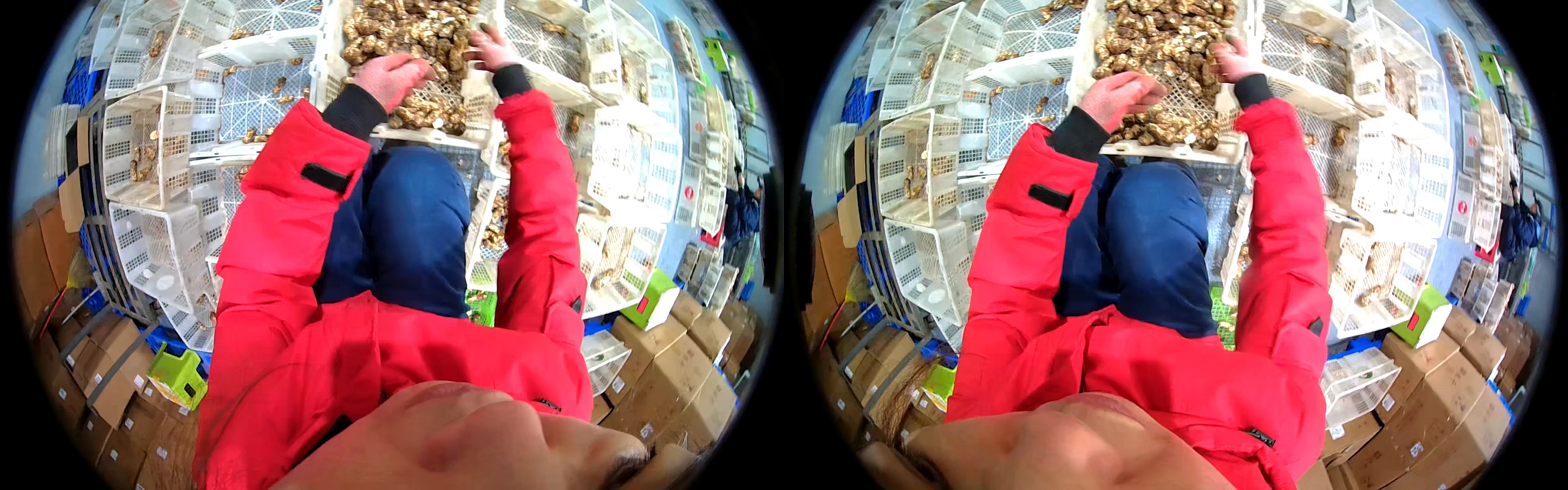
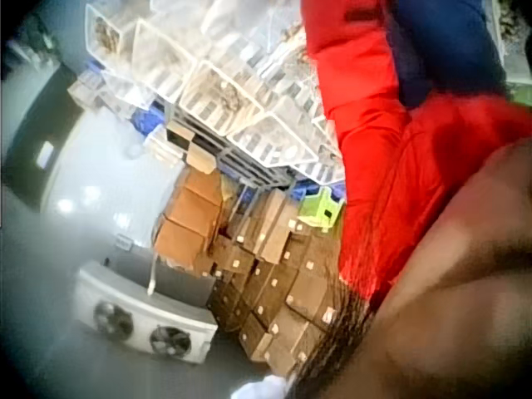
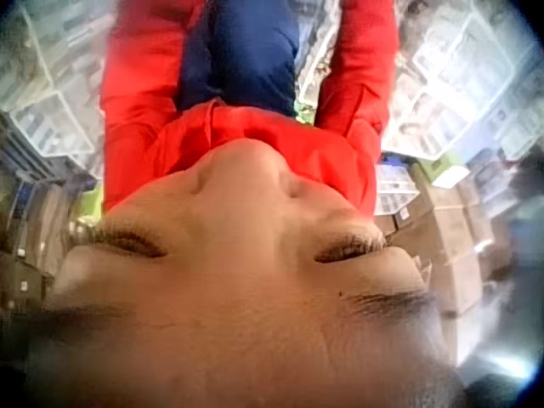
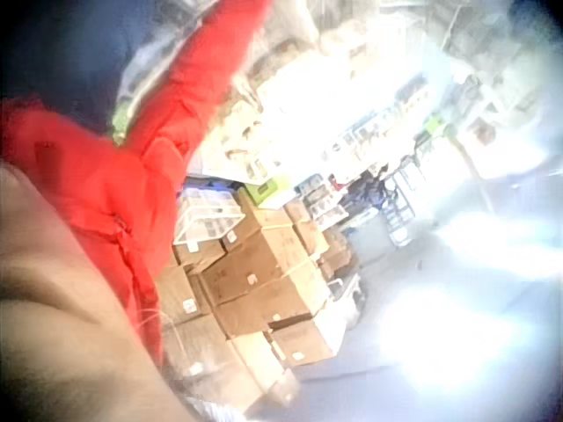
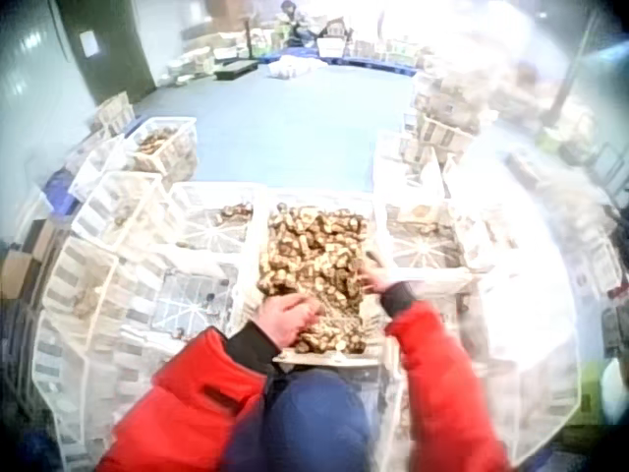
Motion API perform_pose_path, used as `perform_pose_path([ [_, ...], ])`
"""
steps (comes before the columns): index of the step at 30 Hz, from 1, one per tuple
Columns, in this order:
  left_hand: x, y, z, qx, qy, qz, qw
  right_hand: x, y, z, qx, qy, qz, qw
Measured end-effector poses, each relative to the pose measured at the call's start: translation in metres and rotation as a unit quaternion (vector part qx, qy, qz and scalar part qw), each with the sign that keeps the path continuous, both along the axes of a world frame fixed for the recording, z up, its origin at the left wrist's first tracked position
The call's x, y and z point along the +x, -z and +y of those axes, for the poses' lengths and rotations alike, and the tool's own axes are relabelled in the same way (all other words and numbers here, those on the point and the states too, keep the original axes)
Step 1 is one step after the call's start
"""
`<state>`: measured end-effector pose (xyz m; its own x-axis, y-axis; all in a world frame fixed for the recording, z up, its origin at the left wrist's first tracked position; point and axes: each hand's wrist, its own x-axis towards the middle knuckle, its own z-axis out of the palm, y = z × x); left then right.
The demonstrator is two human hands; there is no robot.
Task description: The person sorts ginger roots by hand, picking them up from a large crate and placing them into smaller white plastic crates while sitting on the floor.
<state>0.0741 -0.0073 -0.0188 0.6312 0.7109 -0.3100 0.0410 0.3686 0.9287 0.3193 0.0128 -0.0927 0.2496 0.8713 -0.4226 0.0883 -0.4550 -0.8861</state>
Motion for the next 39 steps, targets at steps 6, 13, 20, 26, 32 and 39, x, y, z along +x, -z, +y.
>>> perform_pose_path([
  [6,0.007,-0.004,0.000,0.047,-0.041,0.009,0.998,-0.035,0.086,0.060,-0.133,-0.007,-0.533,0.836],
  [13,0.007,-0.003,0.005,0.040,-0.048,0.009,0.998,-0.042,0.042,0.033,-0.058,-0.013,-0.539,0.840],
  [20,0.015,-0.004,0.009,-0.053,-0.119,-0.033,0.991,-0.081,-0.060,-0.041,0.391,0.150,-0.003,0.908],
  [26,0.001,0.004,0.016,-0.149,-0.161,-0.250,0.943,-0.116,-0.103,-0.086,0.482,-0.142,-0.264,0.823],
  [32,-0.006,-0.014,0.011,-0.143,-0.150,-0.190,0.960,-0.099,-0.097,-0.087,0.317,0.010,-0.082,0.945],
  [39,-0.003,-0.020,-0.001,-0.204,0.025,-0.289,0.935,-0.089,-0.094,-0.035,0.287,-0.079,0.431,0.852],
])
